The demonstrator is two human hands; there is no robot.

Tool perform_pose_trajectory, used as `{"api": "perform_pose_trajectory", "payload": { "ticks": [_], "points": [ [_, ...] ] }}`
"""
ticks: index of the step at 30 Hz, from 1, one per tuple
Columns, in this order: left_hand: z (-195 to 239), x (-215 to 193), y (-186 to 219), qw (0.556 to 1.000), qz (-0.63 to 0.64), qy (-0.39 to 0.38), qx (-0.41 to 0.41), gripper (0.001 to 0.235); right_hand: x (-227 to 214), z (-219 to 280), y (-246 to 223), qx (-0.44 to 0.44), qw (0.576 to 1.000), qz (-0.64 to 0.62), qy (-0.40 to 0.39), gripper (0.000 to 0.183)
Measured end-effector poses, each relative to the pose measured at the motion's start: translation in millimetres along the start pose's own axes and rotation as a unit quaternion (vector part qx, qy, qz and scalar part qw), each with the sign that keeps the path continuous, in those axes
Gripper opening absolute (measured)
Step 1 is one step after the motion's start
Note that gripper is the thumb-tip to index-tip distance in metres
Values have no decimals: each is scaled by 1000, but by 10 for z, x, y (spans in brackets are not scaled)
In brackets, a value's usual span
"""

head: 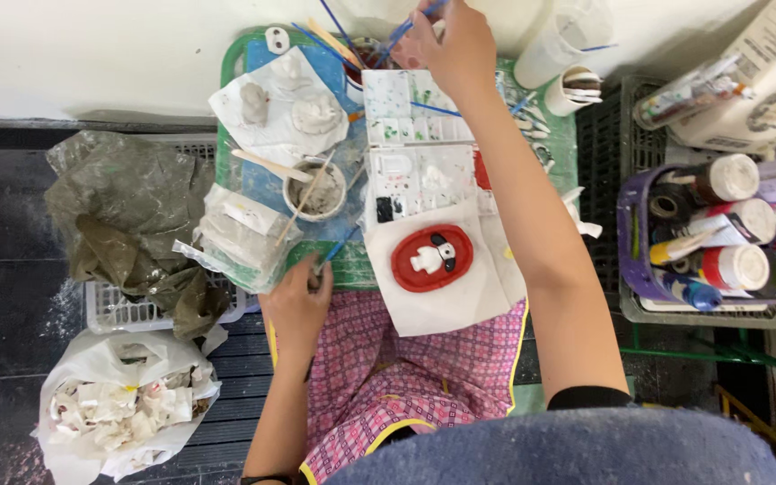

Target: The person paints a small clay dog figurine using a fine brush and paints from a palette, applying white paint to the body and head, then black paint to the ears and nose.

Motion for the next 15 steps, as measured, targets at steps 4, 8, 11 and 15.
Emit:
{"api": "perform_pose_trajectory", "payload": {
  "ticks": [4, 8, 11, 15],
  "points": [
    [-14, -22, -75, 999, -30, -3, 12, 12, 480, -80, 310, 20, 994, -1, -104, 22],
    [-12, -129, -109, 998, -48, 3, 30, 13, 701, -82, 461, -60, 985, 103, -124, 31],
    [5, -204, -151, 999, -40, 12, 10, 13, 703, -98, 494, -44, 988, 85, -122, 28],
    [-24, -228, -203, 999, -40, 3, -12, 13, 672, -74, 474, 112, 965, -62, -228, 24]
  ]
}}
Point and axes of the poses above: each hand's wrist, its own z-axis away from the middle knuckle, its own x-axis out of the palm, y = z × x, the point moved 4 cm from there along -z, towards the middle knuckle, and after that the axes turned 11 degrees about -x, right-handed, at the moved point
